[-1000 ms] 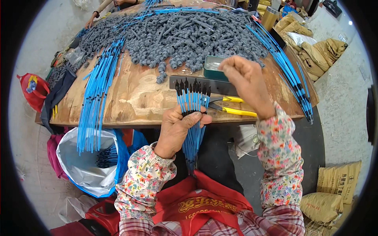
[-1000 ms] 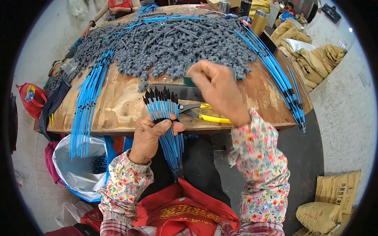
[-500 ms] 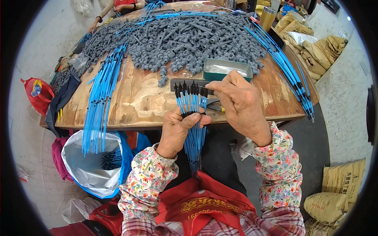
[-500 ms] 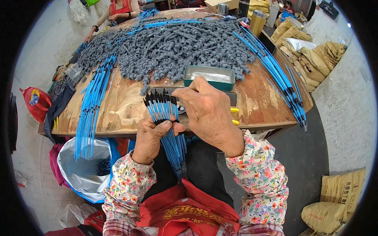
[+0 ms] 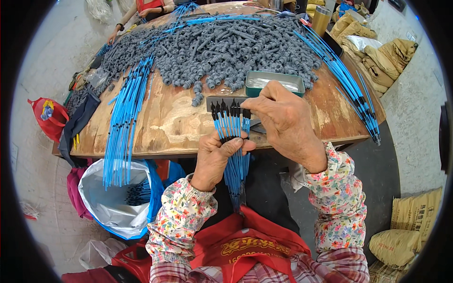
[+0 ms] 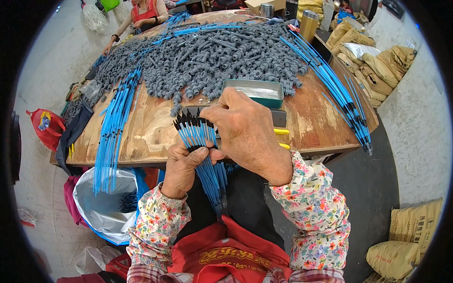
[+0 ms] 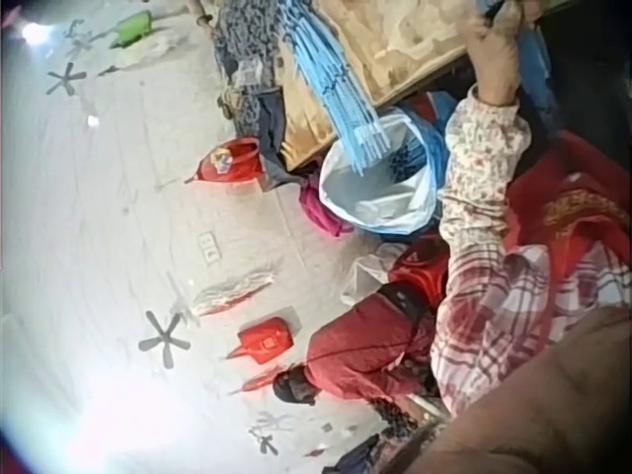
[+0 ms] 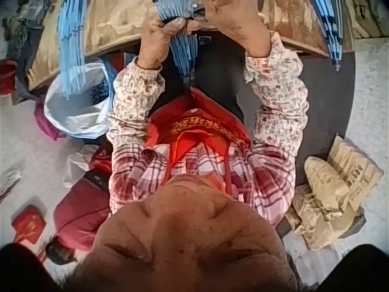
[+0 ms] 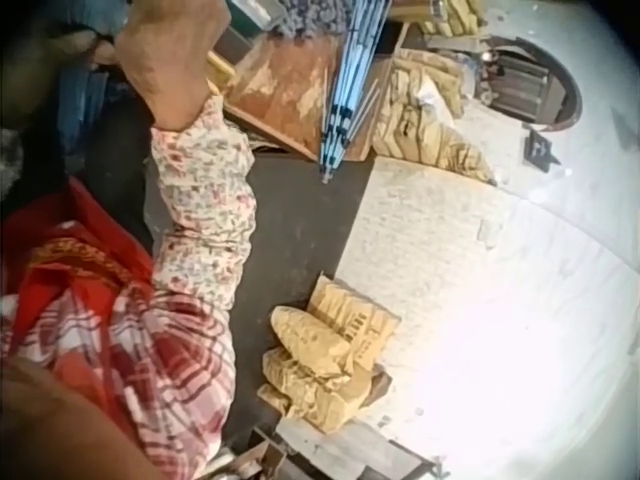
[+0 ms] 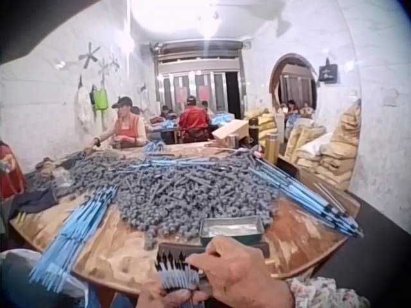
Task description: Assembling small grey components onto blue electrical cables at a workbench.
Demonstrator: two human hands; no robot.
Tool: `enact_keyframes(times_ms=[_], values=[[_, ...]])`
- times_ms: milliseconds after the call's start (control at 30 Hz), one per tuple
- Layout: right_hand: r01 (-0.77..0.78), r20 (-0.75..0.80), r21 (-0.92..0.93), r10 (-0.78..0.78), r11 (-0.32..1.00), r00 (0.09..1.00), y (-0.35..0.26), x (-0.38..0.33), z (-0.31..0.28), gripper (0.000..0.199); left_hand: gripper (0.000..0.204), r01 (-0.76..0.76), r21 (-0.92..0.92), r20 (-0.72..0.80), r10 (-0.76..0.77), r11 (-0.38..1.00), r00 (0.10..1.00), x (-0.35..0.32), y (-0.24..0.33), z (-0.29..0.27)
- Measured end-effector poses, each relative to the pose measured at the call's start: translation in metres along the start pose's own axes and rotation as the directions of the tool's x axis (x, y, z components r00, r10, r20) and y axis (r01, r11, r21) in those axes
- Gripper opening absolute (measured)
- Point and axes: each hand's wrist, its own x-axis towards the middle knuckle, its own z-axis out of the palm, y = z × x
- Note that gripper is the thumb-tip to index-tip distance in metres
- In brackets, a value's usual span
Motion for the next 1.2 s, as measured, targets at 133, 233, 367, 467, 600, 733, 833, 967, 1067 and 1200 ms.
enact_keyframes(times_ms=[133, 233, 367, 467, 600, 733, 833, 967, 1067, 1200], values=[[-0.02, -0.001, 0.063, 0.02, 0.998, 1.0, -0.006, 0.003, 0.002, 0.017, 0.013, -0.013, 0.002, 0.005, 0.013, 1.0, 1.0, -0.001, 0.0, -0.001], [-0.049, 0.05, 0.09, 0.045, 0.995, 0.998, -0.003, 0.003, 0.003, 0.018, 0.013, -0.018, 0.009, 0.018, 0.018, 1.0, 1.0, 0.0, 0.0, -0.001], [-0.02, 0.071, 0.168, 0.008, 0.986, 0.997, 0.007, 0.004, 0.004, 0.02, 0.013, -0.013, -0.014, 0.013, 0.013, 1.0, 1.0, 0.0, 0.0, 0.0], [0.015, 0.074, 0.207, -0.031, 0.978, 0.997, 0.011, 0.006, 0.003, 0.021, 0.013, 0.017, -0.01, -0.006, -0.017, 1.0, 1.0, -0.001, 0.001, 0.0], [0.024, 0.098, 0.234, -0.048, 0.972, 0.994, 0.015, 0.008, 0.005, 0.02, 0.013, 0.014, 0.01, 0.03, -0.015, 1.0, 0.999, -0.001, 0.0, -0.004], [-0.023, 0.117, 0.29, -0.012, 0.957, 0.993, 0.014, 0.009, 0.009, 0.02, 0.012, 0.036, -0.03, 0.026, -0.035, 0.999, 0.999, 0.0, 0.003, -0.002], [-0.057, 0.11, 0.321, 0.022, 0.945, 0.994, 0.01, 0.012, 0.011, 0.019, 0.013, 0.044, -0.026, 0.028, -0.043, 0.999, 0.999, 0.0, 0.005, -0.003], [0.014, 0.157, 0.254, -0.056, 0.967, 0.986, 0.011, 0.015, 0.011, 0.019, 0.015, 0.057, -0.022, 0.043, -0.056, 0.998, 0.998, 0.0, 0.006, -0.005], [0.04, 0.144, 0.29, -0.085, 0.956, 0.986, 0.015, 0.016, 0.012, 0.02, 0.018, 0.073, -0.03, 0.057, -0.072, 0.997, 0.996, -0.001, 0.007, -0.009], [0.023, 0.162, 0.314, -0.077, 0.949, 0.984, 0.015, 0.016, 0.013, 0.019, 0.023, 0.096, -0.036, 0.079, -0.093, 0.995, 0.993, -0.001, 0.006, -0.013]])
